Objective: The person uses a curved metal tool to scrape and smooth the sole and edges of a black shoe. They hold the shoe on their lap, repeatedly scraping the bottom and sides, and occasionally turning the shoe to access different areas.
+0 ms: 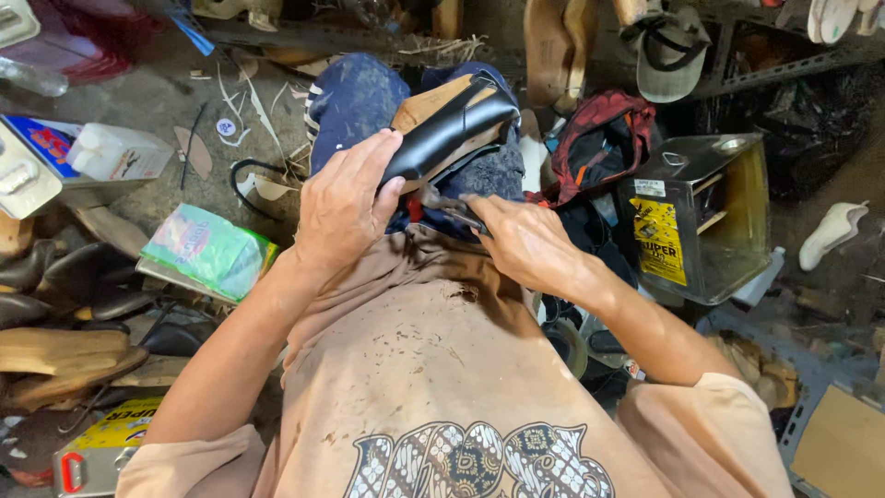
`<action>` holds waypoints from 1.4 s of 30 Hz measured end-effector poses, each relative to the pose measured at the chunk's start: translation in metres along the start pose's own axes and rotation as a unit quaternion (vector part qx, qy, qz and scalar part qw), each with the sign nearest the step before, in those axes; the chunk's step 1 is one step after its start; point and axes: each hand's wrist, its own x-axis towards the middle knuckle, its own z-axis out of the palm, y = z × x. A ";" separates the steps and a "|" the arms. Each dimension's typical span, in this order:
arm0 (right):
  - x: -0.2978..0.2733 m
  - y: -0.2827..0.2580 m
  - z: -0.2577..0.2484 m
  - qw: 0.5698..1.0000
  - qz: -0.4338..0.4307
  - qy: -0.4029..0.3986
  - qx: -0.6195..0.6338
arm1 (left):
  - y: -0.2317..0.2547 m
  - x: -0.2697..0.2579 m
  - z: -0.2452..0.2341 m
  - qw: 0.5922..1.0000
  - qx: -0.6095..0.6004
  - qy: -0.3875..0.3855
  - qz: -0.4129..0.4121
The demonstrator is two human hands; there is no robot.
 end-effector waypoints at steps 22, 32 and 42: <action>0.012 0.043 0.035 0.991 -0.033 0.119 -0.045 | -0.009 -0.002 0.009 0.999 -0.001 -0.035 0.015; 0.021 0.035 0.005 0.985 -0.043 0.105 -0.132 | 0.009 0.019 -0.002 0.991 0.000 -0.091 -0.098; 0.027 0.052 0.053 0.979 -0.032 0.192 -0.054 | -0.012 0.011 0.009 0.995 -0.011 -0.072 -0.074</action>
